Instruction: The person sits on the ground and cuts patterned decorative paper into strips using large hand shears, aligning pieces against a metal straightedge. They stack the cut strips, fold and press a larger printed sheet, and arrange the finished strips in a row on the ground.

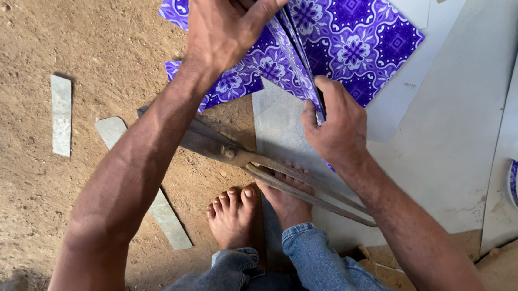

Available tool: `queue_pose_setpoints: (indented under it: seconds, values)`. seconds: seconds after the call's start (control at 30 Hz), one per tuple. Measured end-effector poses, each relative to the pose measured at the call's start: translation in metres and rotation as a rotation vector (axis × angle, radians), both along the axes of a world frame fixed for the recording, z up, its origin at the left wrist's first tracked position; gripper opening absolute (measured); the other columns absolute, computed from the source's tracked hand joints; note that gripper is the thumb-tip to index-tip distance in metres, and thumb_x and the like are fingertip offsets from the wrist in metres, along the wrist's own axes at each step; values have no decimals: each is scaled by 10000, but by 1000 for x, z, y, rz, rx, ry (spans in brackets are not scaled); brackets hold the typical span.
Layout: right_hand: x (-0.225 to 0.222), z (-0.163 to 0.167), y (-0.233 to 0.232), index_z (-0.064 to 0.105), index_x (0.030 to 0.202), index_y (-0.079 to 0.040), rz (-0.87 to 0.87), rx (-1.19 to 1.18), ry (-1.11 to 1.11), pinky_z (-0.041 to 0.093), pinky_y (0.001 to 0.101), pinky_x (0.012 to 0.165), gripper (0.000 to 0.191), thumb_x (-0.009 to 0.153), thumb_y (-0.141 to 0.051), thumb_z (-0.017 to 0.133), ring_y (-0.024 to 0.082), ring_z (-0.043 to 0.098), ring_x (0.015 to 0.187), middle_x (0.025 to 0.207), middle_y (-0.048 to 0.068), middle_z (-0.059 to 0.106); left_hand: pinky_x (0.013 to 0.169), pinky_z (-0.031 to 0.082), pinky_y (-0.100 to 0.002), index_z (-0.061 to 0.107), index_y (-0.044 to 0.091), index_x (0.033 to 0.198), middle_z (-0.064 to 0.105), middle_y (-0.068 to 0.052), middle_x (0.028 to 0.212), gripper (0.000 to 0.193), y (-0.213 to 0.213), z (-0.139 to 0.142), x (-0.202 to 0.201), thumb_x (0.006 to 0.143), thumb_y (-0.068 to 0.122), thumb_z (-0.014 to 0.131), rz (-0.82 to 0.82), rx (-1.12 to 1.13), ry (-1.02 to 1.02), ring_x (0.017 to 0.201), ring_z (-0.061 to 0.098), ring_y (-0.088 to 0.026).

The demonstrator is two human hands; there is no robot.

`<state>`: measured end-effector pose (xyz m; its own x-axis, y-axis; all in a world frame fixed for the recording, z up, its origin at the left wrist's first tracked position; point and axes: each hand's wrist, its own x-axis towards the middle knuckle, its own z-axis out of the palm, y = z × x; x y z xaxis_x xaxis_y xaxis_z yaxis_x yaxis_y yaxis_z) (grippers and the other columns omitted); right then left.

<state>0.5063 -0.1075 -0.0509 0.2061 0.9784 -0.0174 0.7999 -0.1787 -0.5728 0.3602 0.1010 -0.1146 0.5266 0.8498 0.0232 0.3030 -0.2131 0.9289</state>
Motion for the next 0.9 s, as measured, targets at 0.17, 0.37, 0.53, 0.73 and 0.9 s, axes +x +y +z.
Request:
queue_pose_setpoints:
  seconds: [0.17, 0.37, 0.53, 0.73, 0.9]
  values:
    - [-2, 7, 3, 596, 1241, 1, 5, -47, 61, 563, 406, 757, 429, 879, -84, 808, 319, 699, 902, 1054, 164, 665, 632, 590, -245, 628, -3, 1049, 663, -55, 825, 430, -7, -7, 1, 968, 264, 956, -49, -35, -295, 718, 665, -101]
    - [18, 10, 4, 629, 1319, 5, -35, -162, 437, 573, 286, 688, 457, 937, -176, 803, 159, 682, 932, 1139, 113, 675, 663, 630, -255, 652, 3, 1080, 698, -58, 845, 389, -8, -17, -3, 988, 252, 936, -69, -162, -304, 744, 718, -116]
    - [31, -1, 1, 613, 1351, 6, -94, -203, 742, 618, 234, 751, 420, 1020, -223, 733, 94, 655, 991, 1189, 78, 646, 729, 669, -271, 651, -1, 1178, 707, -68, 887, 362, -6, -21, -6, 1041, 212, 908, -138, -112, -362, 805, 756, -135]
    - [36, -9, -4, 625, 1335, 11, -65, -190, 750, 646, 240, 799, 408, 1016, -217, 737, 104, 658, 1013, 1181, 79, 632, 731, 673, -261, 651, 2, 1183, 711, -64, 891, 319, -4, -24, -8, 1063, 177, 888, -161, -128, -381, 808, 760, -133]
    - [38, -11, -4, 634, 1326, 10, -68, -184, 754, 649, 236, 801, 403, 1007, -210, 746, 107, 663, 1011, 1172, 80, 629, 701, 647, -249, 639, 2, 1186, 692, -60, 867, 334, -3, -25, -10, 1053, 168, 897, -174, -117, -386, 783, 738, -120]
